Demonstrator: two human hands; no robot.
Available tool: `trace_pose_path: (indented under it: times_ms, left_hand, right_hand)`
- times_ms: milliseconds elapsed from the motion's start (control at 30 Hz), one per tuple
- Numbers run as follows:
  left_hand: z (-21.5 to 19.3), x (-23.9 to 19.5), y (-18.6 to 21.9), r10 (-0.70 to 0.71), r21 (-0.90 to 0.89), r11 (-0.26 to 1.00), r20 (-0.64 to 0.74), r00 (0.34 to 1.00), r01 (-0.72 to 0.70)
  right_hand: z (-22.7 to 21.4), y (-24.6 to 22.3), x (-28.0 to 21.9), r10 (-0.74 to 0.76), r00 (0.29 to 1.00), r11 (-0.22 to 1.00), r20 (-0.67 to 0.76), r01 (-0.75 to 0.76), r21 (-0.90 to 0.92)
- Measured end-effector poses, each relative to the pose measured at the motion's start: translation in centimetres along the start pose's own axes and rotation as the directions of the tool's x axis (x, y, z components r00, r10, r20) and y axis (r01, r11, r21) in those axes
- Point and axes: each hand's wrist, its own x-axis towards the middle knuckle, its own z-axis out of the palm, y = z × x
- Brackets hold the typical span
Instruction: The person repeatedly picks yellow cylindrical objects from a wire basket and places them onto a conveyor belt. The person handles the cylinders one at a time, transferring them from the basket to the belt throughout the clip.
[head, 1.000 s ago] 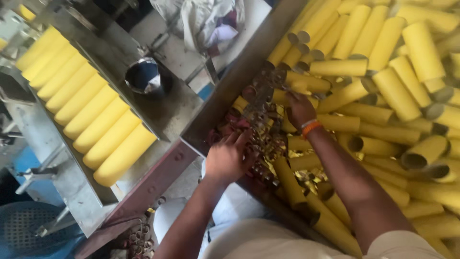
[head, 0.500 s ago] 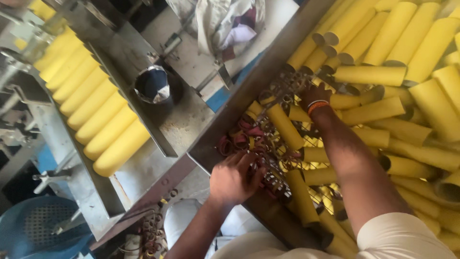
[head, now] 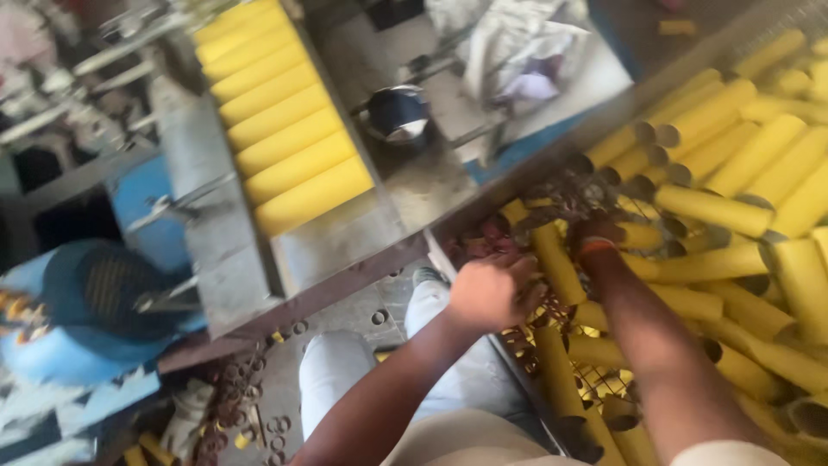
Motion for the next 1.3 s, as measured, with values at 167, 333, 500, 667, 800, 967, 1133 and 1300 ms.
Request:
trace_pose_path:
  times_ms: [167,333,500,667,800,967,1133,1300]
  left_hand:
    - [0.9,0.0,-0.3,-0.050,-0.004,0.999,0.060,0.997,0.051]
    - [-0.5,-0.2,-0.7,-0.020,-0.310,0.951,-0.018,1.000,0.014]
    - [-5.7,-3.5,-1.0,0.003,-0.287,0.947,-0.438,0.899,-0.143]
    - [-12.1,-7.7,-1.6,0.097,0.032,0.995,-0.598,0.795,-0.097]
    - [-16.0,-6.9,-5.0,0.015,0.264,0.955,-0.499,0.867,0.136]
    - [-18.0,-4.1,-11.8,-0.433,0.531,0.748,-0.064,0.899,0.398]
    - [-16.5,-4.9,-15.8,-0.545,0.684,0.607,-0.013,0.839,0.405]
    - [-16.1,-4.5,-14.9,-0.543,0.741,0.550,-0.032,0.839,0.384]
  right_hand:
    - [1.7,8.1,-2.4,-0.146,0.838,0.989,-0.526,0.132,-0.063]
    - [-4.1,18.1,-10.8,-0.148,0.372,0.842,-0.916,0.534,0.081]
    - [-12.8,15.8,-21.6,-0.067,0.270,0.262,-0.961,0.934,0.244]
    - [-16.6,3.4,-24.9,-0.010,0.353,0.053,-0.935,0.934,0.352]
    - [-19.4,-7.3,-23.8,-0.226,0.305,0.157,-0.925,0.949,0.275]
    - [-20.1,-17.3,-23.7,-0.417,0.085,0.242,-0.905,0.970,-0.021]
    - [-19.3,-14.0,-23.1,-0.237,-0.023,0.171,-0.971,0.983,-0.065]
    - [-12.7,-2.7,-18.3,-0.116,0.449,0.043,-0.886,0.893,0.447]
